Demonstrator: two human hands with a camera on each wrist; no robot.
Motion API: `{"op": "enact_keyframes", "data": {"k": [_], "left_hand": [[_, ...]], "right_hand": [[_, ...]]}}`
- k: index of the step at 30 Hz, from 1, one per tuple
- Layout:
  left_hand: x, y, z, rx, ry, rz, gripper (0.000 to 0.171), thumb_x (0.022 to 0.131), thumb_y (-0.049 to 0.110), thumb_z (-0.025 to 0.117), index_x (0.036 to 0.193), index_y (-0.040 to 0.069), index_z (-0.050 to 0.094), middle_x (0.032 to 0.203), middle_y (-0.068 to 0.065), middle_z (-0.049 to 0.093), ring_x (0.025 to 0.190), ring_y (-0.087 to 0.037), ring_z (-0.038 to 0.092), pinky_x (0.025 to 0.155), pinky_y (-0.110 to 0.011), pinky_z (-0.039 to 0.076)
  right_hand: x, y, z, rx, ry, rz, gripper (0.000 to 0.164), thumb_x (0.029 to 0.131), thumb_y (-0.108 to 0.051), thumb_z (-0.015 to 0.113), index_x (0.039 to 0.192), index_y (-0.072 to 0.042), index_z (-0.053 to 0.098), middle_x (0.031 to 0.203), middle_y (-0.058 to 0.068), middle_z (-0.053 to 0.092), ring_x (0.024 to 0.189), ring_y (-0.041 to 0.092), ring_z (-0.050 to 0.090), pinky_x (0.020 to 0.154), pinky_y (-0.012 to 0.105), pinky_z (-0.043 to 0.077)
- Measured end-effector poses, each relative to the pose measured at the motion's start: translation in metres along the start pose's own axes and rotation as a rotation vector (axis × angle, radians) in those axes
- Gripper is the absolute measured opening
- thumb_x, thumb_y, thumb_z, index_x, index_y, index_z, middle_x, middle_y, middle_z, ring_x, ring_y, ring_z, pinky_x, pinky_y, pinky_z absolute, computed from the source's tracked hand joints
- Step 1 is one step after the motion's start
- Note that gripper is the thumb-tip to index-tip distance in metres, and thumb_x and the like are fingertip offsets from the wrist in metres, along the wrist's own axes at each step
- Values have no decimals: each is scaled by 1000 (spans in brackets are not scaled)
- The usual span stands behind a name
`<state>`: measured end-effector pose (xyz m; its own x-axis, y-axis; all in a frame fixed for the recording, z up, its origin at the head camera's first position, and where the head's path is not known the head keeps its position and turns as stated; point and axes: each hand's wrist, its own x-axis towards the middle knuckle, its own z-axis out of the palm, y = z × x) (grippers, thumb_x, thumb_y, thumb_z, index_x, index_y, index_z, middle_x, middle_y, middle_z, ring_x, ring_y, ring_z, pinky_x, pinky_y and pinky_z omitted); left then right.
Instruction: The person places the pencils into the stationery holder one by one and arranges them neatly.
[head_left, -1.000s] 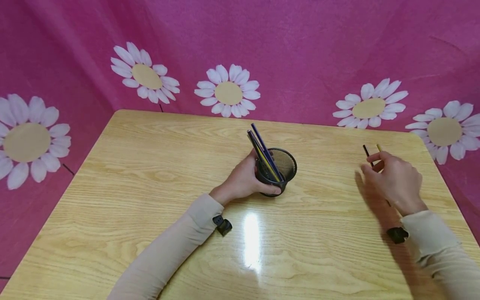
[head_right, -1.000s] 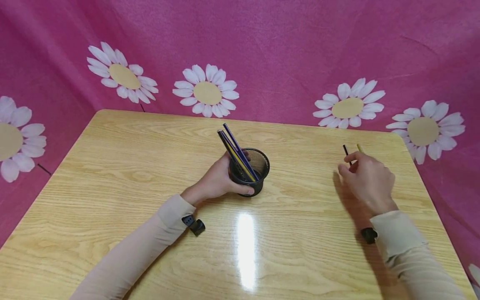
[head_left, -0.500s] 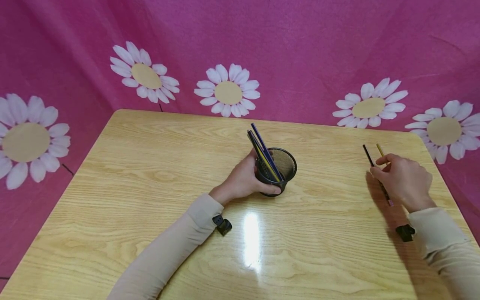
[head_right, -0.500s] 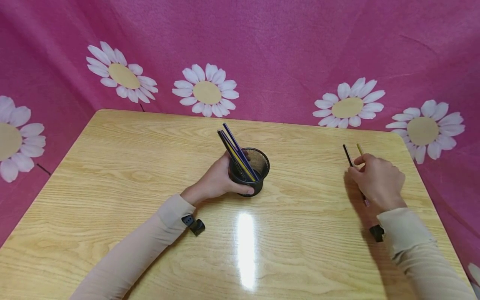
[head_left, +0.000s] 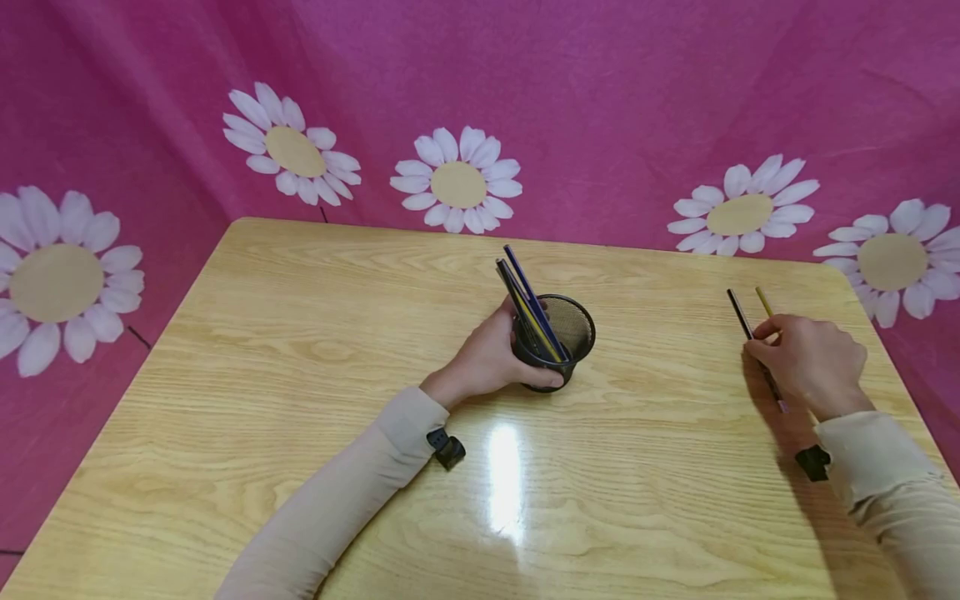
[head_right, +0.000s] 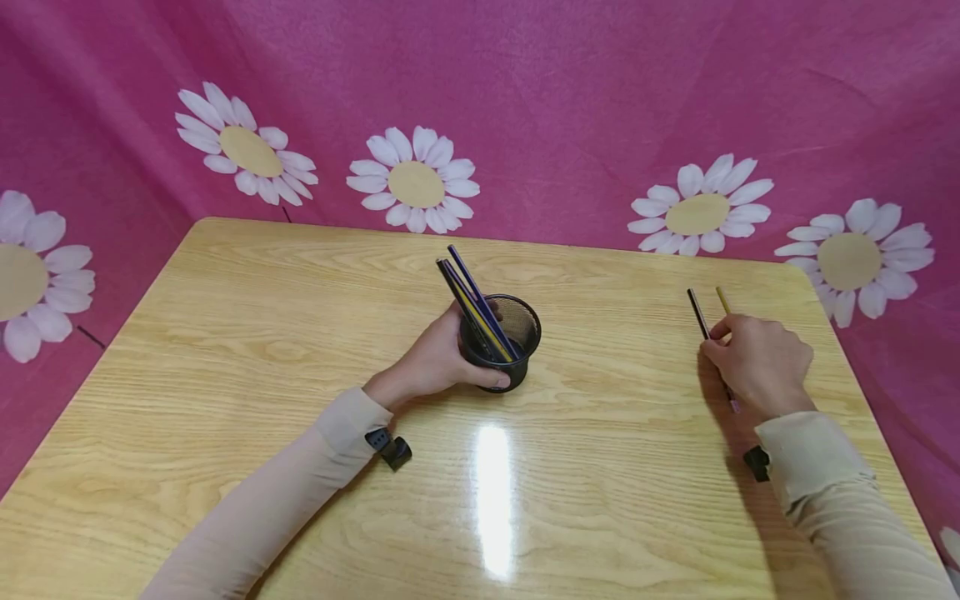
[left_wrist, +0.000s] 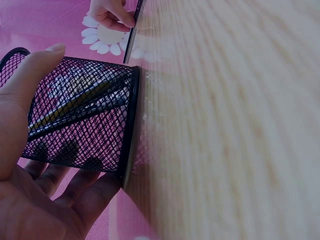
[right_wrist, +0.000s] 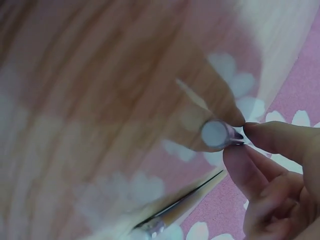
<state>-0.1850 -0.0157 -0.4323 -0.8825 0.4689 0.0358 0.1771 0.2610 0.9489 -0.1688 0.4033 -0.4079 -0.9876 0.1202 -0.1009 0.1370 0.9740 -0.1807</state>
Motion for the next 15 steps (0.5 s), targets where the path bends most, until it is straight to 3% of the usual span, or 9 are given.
{"op": "enact_keyframes", "data": {"k": [7,15], "left_hand": [[1,0,0,-9,-8,3,104,66,19,100,151,12,41,149,-6,54,116,-17,65,108,-33,46],[1,-1,0,6,1,2,105,65,21,100,151,11,41,150,-7,54,116,-17,65,108,-33,46]], "right_hand": [[-1,-1,1,2,1,-6,28,96,-28,67,111,-5,70,94,17,72,79,38,61,56,49,39],[-8,-22,-1,50,90,-78,29,96,-34,68,110,-8,72,70,1,70,66,28,60,51,42,37]]}}
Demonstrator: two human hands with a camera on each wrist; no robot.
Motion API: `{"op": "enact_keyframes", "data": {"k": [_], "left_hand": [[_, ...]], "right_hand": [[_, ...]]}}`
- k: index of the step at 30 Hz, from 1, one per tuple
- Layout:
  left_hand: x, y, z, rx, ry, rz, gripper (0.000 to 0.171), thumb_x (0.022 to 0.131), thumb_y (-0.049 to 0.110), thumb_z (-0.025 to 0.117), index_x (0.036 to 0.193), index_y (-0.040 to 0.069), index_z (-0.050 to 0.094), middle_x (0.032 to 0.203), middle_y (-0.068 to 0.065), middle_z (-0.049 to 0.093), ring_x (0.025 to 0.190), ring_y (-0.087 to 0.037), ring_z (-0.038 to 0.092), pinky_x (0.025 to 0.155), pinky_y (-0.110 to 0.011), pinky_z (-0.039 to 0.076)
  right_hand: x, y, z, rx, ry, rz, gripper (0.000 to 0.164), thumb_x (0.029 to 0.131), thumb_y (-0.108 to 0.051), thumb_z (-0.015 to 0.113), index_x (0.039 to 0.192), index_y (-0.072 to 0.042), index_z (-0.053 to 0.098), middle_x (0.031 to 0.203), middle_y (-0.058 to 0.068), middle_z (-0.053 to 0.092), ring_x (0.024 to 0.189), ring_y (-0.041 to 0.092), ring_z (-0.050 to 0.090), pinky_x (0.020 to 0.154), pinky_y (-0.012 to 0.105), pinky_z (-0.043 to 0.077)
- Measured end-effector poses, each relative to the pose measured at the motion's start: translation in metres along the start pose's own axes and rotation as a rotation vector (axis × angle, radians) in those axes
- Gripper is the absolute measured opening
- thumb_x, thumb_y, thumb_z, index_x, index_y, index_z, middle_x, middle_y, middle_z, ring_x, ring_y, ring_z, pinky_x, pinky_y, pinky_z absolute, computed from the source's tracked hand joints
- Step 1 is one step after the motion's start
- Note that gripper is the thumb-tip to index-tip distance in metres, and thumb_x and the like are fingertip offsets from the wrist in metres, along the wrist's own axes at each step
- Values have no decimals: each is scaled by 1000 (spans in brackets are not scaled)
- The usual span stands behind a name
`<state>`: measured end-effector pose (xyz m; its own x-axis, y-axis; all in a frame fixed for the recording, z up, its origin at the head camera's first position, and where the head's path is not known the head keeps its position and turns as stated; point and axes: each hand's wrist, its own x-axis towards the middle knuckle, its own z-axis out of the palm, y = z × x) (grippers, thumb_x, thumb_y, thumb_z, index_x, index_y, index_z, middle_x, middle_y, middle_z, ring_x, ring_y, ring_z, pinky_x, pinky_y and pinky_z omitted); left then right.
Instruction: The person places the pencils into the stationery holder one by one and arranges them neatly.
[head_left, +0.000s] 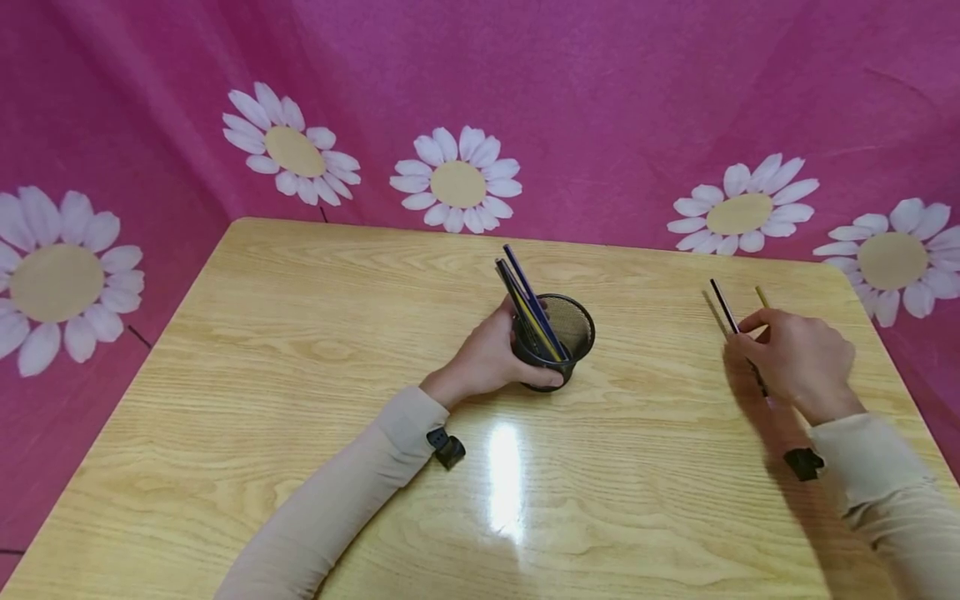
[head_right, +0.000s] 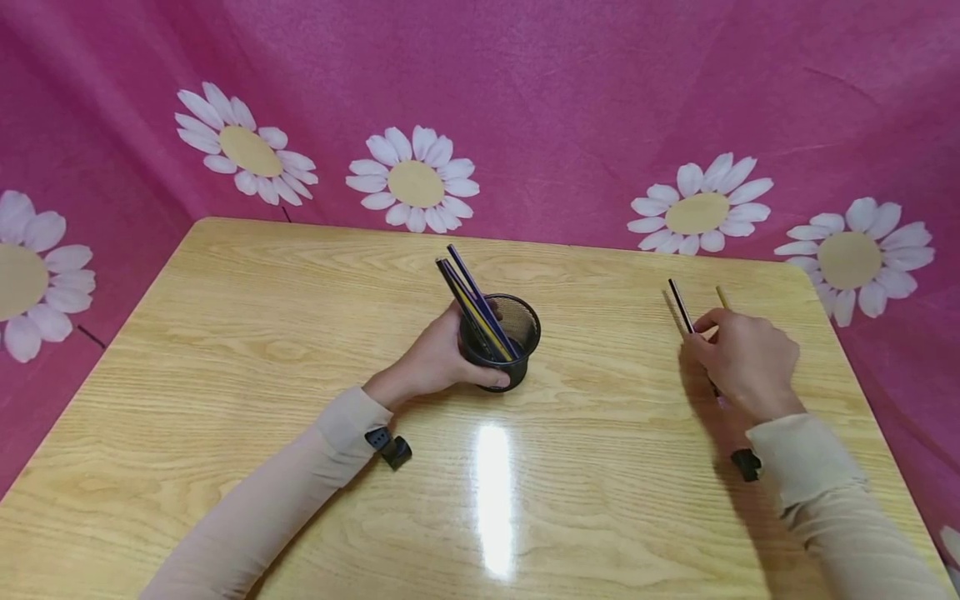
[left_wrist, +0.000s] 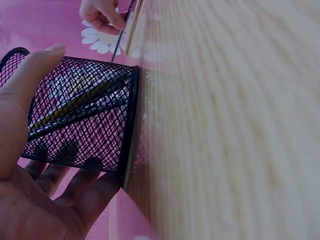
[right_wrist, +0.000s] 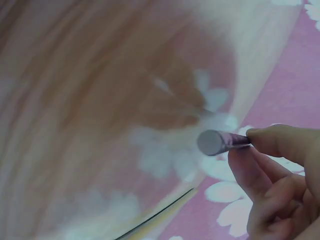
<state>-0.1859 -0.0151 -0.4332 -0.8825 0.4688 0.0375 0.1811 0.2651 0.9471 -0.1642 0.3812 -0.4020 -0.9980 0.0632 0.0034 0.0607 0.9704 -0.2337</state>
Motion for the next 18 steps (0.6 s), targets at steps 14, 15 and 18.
{"op": "enact_keyframes", "data": {"k": [14,15,18], "left_hand": [[-1,0,0,-10,1,-3,104,65,20,100,150,13,41,150,-6,54,116,-17,65,108,-32,46],[-1,0,0,-10,0,-1,104,65,19,100,150,13,41,150,-6,54,117,-17,65,108,-32,46],[-1,0,0,-5,1,3,104,65,19,100,151,12,41,150,-6,54,118,-17,65,109,-32,45]], "right_hand": [[-10,-48,-10,90,177,-148,27,96,-30,71,113,-9,74,85,12,75,58,19,54,47,35,33],[-11,-50,-10,99,191,-164,27,96,-29,72,112,-8,74,84,12,75,56,17,53,47,34,33],[-12,-58,-12,119,240,-208,24,94,-28,74,110,-10,75,80,9,74,54,9,50,48,33,33]]}}
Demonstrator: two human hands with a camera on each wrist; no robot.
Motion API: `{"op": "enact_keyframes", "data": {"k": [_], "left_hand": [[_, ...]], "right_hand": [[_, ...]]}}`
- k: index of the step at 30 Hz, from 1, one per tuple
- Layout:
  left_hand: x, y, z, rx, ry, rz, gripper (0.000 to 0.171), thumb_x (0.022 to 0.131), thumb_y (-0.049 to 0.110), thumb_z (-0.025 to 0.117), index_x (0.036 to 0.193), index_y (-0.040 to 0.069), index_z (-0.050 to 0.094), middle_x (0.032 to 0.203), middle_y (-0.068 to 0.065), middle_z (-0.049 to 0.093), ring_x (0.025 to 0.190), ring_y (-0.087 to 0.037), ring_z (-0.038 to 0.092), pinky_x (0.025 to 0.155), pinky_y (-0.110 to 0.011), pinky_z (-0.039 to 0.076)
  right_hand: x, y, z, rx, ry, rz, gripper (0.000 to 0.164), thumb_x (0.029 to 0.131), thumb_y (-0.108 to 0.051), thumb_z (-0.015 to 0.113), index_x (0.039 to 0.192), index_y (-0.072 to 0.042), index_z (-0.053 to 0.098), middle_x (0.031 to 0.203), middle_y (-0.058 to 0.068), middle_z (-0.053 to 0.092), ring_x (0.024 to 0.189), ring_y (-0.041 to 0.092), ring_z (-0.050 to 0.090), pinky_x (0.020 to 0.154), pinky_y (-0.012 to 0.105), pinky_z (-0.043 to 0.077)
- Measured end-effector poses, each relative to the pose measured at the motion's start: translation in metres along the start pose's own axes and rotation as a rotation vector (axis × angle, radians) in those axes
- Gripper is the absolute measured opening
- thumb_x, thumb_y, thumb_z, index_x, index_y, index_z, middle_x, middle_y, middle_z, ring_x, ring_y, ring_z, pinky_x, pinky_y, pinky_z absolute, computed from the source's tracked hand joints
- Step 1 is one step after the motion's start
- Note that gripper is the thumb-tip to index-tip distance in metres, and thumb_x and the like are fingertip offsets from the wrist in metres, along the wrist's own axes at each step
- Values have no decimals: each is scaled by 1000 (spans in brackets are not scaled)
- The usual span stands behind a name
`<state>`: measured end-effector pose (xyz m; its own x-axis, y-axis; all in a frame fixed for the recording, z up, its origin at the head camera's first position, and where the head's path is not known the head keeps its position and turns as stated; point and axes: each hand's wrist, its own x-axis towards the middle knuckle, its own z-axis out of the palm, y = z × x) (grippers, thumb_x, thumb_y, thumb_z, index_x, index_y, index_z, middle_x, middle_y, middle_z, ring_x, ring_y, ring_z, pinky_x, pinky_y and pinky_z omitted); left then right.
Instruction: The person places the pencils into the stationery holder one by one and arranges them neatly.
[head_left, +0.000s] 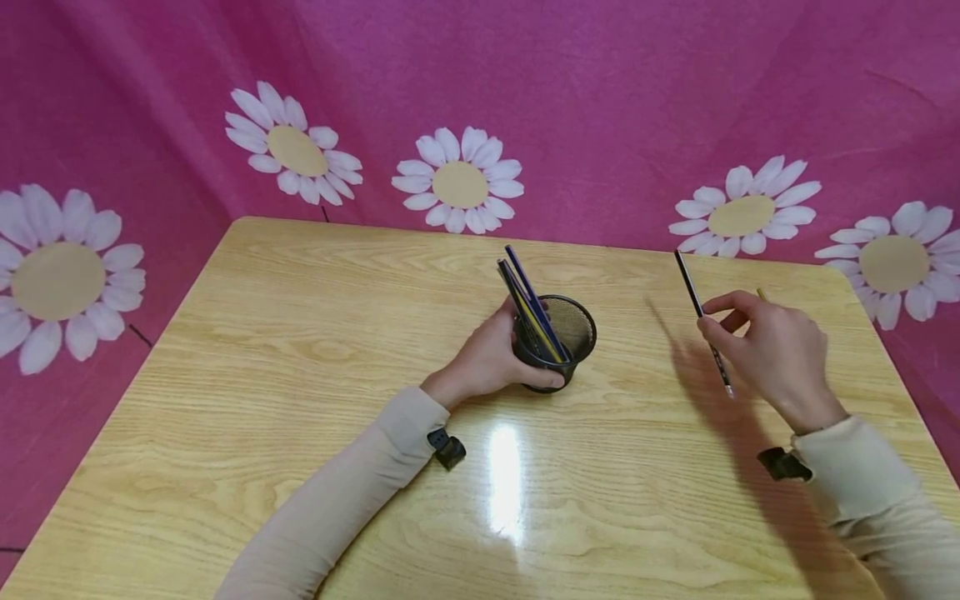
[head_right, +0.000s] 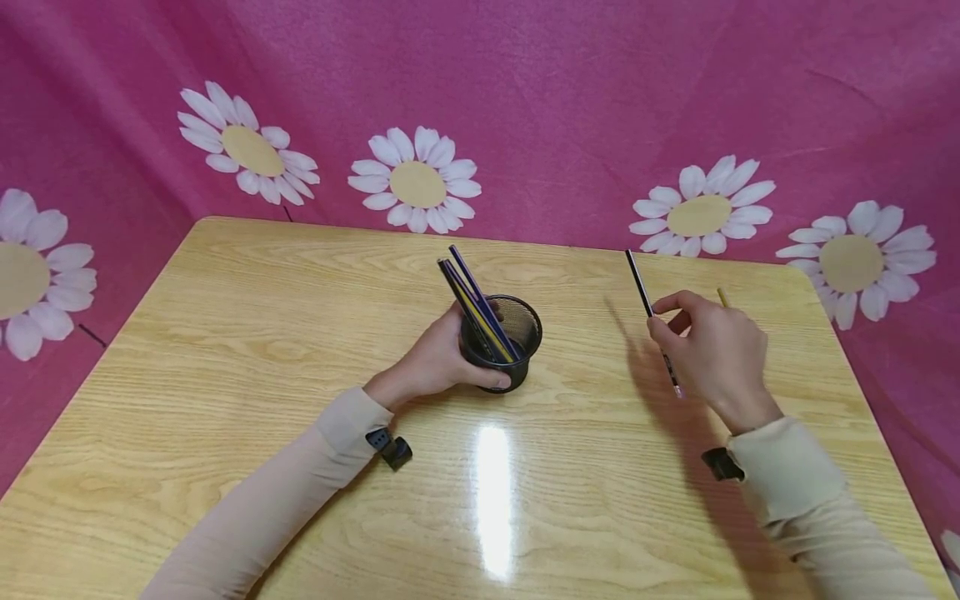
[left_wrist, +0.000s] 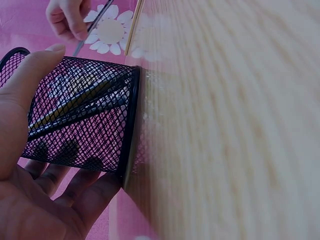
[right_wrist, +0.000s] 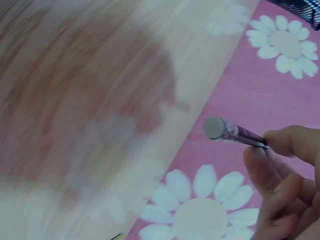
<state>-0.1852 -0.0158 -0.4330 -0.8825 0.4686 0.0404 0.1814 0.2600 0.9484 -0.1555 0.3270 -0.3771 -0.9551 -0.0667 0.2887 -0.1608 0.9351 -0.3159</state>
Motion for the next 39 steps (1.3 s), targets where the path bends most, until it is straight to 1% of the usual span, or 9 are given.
{"op": "enact_keyframes", "data": {"k": [3,5,13,19,24,31,36,39], "left_hand": [[0,0,0,7,1,1,106,65,20,100,151,12,40,150,-7,54,118,-17,64,109,-32,45],[-1,0,0,9,3,0,106,64,21,101,151,11,40,150,-8,54,118,-17,64,109,-33,45],[-2,0,0,-9,0,-11,106,64,20,100,152,10,40,147,-7,56,114,-17,66,107,-33,47],[-2,0,0,-7,-1,-11,105,65,20,100,151,10,40,146,-6,56,114,-16,65,108,-33,46],[-2,0,0,-3,-2,-10,105,66,20,100,151,11,40,148,-7,56,116,-16,65,109,-33,46],[-1,0,0,-4,-2,-9,105,66,20,100,151,12,40,150,-5,54,115,-16,66,109,-32,46],[0,0,0,0,-1,-11,103,66,20,100,150,12,41,149,-6,55,114,-17,67,108,-33,46],[0,0,0,0,1,-12,102,66,20,100,149,14,41,148,-6,56,114,-16,67,108,-32,46]], "right_hand": [[1,-8,-1,14,44,-33,21,92,-28,75,107,-13,76,78,5,74,51,1,47,50,33,33],[2,-14,-1,26,66,-52,21,91,-27,76,106,-14,76,77,4,73,50,-1,45,50,33,33],[5,-40,-3,86,125,-111,18,89,-24,78,104,-15,77,74,1,73,50,0,47,49,30,33],[9,-54,-8,134,165,-143,17,89,-23,79,104,-16,78,74,0,74,52,-3,45,51,23,32],[12,-66,-9,203,201,-155,16,87,-20,80,103,-16,78,73,0,73,54,-7,45,53,18,31],[16,-87,-10,283,250,-189,15,87,-16,81,101,-14,79,71,-1,72,52,-2,45,50,17,30],[20,-99,-9,342,284,-224,15,86,-12,82,101,-12,80,70,-1,71,50,-3,44,47,15,30],[23,-105,-8,386,308,-242,16,85,-11,83,101,-12,80,70,0,72,49,-3,43,47,14,30]]}}
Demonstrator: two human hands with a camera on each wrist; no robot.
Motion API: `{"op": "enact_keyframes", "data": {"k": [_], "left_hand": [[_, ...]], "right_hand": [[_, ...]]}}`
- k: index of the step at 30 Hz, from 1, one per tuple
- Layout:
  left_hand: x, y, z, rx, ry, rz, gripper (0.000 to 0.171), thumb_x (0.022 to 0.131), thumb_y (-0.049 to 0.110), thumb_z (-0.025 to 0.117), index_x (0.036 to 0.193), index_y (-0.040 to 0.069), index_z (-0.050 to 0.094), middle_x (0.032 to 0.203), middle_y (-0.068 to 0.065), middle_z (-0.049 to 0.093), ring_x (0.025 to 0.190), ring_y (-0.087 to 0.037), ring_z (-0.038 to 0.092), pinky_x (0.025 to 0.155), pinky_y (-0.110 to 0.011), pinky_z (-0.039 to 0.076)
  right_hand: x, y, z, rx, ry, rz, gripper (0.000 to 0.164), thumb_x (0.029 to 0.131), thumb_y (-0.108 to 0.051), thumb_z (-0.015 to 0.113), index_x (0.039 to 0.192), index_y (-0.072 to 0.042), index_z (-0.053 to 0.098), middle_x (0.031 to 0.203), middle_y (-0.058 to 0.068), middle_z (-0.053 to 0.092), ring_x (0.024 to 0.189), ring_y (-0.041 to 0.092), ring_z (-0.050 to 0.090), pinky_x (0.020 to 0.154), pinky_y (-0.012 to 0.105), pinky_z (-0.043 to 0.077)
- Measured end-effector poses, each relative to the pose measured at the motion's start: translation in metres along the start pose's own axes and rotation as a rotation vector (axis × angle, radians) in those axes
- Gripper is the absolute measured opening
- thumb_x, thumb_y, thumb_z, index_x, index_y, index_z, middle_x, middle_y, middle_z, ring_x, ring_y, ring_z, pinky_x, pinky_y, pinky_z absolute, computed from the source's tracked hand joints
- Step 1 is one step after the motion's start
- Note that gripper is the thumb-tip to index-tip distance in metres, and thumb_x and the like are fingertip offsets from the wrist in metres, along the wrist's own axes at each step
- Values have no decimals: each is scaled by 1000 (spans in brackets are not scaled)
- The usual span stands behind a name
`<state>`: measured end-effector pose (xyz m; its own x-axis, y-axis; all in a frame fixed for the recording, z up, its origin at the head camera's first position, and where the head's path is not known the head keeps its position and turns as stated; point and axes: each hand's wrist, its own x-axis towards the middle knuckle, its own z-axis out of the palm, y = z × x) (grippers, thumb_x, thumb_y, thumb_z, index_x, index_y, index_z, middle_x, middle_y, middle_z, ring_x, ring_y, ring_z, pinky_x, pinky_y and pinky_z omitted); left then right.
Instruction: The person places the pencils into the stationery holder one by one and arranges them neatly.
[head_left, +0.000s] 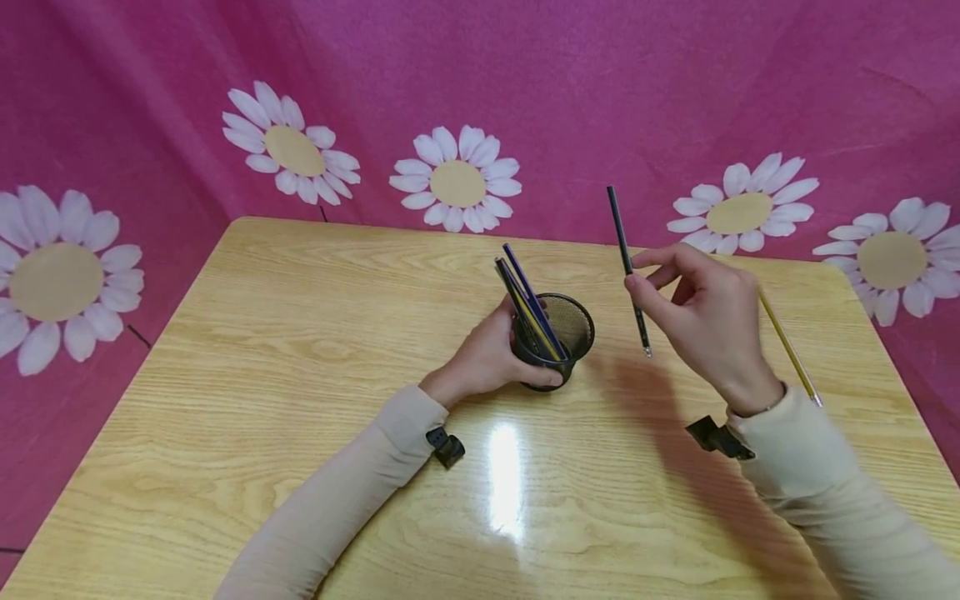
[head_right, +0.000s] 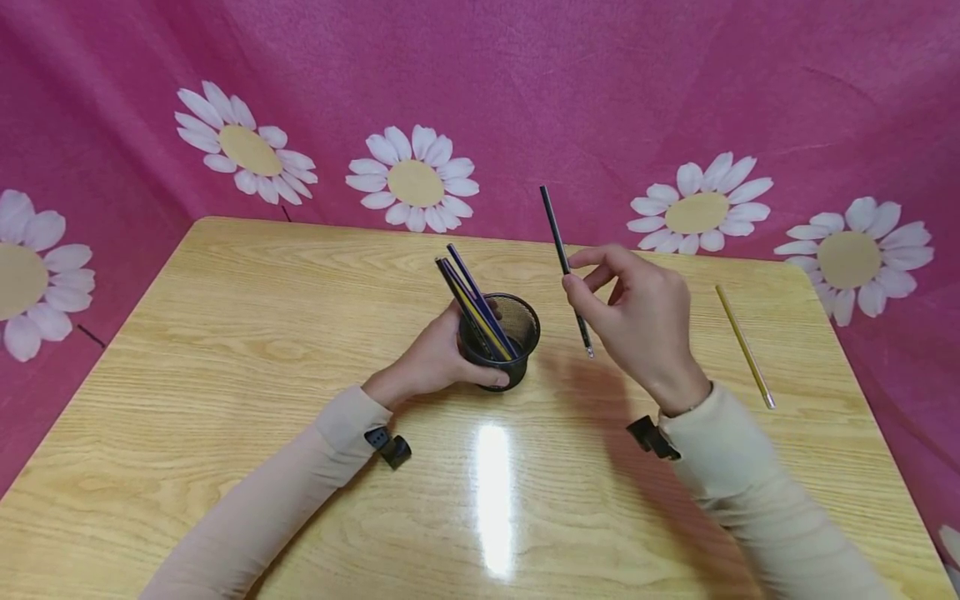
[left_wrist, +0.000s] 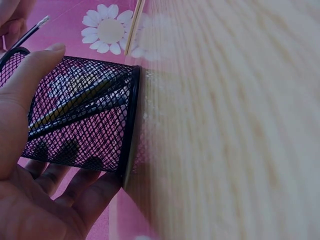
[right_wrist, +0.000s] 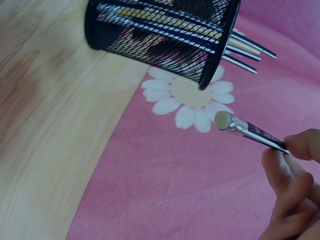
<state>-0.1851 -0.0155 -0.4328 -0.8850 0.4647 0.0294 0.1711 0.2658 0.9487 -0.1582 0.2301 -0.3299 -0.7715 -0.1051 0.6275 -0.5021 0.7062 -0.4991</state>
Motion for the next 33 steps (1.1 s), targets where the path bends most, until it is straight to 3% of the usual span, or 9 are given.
{"op": "enact_keyframes", "data": {"k": [14,33], "left_hand": [[2,-1,-1,-29,-3,15,102,66,17,100,148,16,40,148,-1,54,117,-17,66,107,-30,47],[1,-1,0,-2,-1,30,102,64,21,101,147,13,42,145,-6,57,122,-15,62,109,-33,46]], "right_hand": [[12,-19,20,123,63,-33,15,85,-7,81,100,-8,80,73,5,74,46,0,40,45,14,28],[13,-32,39,205,48,-72,15,88,-9,80,103,-10,79,76,1,74,45,3,42,43,16,29]]}}
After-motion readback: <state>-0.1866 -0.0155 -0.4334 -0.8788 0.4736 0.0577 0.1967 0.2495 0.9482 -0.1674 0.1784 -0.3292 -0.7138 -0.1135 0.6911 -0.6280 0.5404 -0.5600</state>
